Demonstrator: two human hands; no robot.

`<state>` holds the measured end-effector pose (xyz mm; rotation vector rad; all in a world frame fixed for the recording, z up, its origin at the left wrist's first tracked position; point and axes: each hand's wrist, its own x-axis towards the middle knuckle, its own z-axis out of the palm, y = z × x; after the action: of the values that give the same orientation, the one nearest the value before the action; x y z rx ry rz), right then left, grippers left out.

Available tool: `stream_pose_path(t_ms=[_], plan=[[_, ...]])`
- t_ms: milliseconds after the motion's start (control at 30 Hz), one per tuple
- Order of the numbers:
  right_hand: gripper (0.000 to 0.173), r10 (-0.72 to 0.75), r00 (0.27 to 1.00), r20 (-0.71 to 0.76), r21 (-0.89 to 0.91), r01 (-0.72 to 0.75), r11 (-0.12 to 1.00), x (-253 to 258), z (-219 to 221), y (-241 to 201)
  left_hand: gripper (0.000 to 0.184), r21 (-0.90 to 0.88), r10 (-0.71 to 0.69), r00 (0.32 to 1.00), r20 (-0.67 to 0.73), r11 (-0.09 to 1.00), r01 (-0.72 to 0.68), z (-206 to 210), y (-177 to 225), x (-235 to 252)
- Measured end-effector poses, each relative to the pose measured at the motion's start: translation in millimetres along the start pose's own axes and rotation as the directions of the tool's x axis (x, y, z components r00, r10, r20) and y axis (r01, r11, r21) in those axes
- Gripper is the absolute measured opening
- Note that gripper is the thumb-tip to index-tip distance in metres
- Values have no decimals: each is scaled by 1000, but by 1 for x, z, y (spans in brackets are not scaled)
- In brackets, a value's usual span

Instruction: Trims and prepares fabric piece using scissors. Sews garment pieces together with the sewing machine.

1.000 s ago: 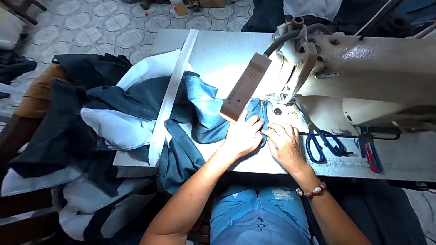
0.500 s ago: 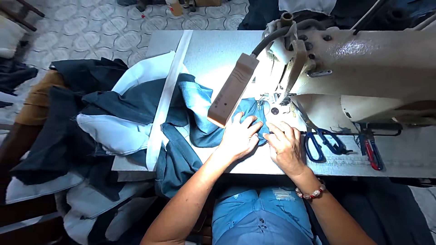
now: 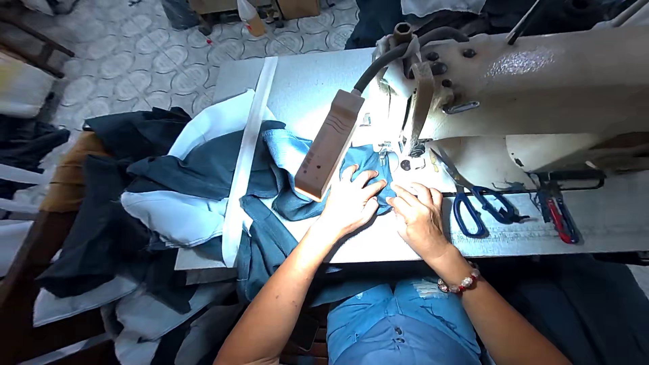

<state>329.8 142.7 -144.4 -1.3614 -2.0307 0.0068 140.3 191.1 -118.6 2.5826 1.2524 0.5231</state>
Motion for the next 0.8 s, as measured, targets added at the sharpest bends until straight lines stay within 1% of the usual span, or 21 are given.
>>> stream_pose_path(t_ms=[167,333,367,433,500,533,567,633,700,767,800], plan=[[20,32,999,24,-13,-32,999,8,1,-4,46,-8,-2,1000,12,1000,2,-2,-7,6],[18,74,997,26,9,-74,997,15,4,-6,44,-63,-13,1000,17,998,14,-5,-18,13],[17,82,996,23,9,-82,997,17,5,-6,43,-42,-3,1000,11,999,3,-5,-20,14],[17,99,995,21,25,-99,995,18,7,-7,41,66,27,999,-30,997,-25,-3,-16,16],[18,124,991,55,37,-126,991,17,6,-7,35,156,98,988,-116,985,-79,-3,-3,13],[18,135,988,70,41,-138,990,15,6,-7,35,186,129,980,-148,977,-101,-1,4,10],[19,146,985,87,45,-150,988,11,4,-8,41,193,125,981,-149,977,-95,3,10,6],[24,163,979,120,51,-170,984,1,-6,-10,48,135,25,990,-137,991,-7,14,17,-2],[26,165,975,149,45,-173,984,-12,-23,-6,50,45,-91,992,-84,994,95,18,21,-6],[25,184,973,142,68,-196,978,-27,-43,5,50,-16,-140,990,-33,990,139,17,22,-7],[26,196,972,129,71,-207,976,-33,-54,13,50,-36,-138,990,-20,990,137,16,22,-7]])
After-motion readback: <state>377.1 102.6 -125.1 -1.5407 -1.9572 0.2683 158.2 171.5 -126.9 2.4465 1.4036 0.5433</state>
